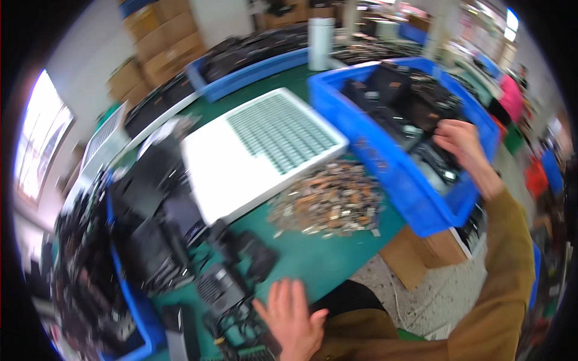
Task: The person assembles electronic components by hand, fitting a plastic housing over an electronic circuit and inserting a green indicator light from a component bin into the assembly.
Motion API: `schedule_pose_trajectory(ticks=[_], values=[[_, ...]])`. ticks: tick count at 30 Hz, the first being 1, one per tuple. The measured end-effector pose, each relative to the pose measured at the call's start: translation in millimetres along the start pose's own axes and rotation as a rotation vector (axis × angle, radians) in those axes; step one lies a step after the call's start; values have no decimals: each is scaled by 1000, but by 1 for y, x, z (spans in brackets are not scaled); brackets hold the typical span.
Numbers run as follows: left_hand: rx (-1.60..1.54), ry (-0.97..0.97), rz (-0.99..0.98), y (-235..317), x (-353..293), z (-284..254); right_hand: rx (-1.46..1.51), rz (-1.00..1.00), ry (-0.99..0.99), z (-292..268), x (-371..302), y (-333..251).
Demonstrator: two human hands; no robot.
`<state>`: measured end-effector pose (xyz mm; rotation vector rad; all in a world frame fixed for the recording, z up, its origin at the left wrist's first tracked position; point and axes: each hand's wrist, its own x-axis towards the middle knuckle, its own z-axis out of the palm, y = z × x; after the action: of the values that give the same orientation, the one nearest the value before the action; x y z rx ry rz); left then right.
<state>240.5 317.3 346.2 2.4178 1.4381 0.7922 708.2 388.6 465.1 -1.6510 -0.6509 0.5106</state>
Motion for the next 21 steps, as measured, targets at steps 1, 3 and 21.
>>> schedule_pose_trajectory(ticks=[1,3,21], values=[[-28,-20,36,8,7,3,-53,-42,-11,-19,-19,-16],[10,-27,56,14,8,1,-117,-48,-127,12,-64,-48],[-56,85,38,7,0,10,-515,-593,-1122,412,-144,-80]])
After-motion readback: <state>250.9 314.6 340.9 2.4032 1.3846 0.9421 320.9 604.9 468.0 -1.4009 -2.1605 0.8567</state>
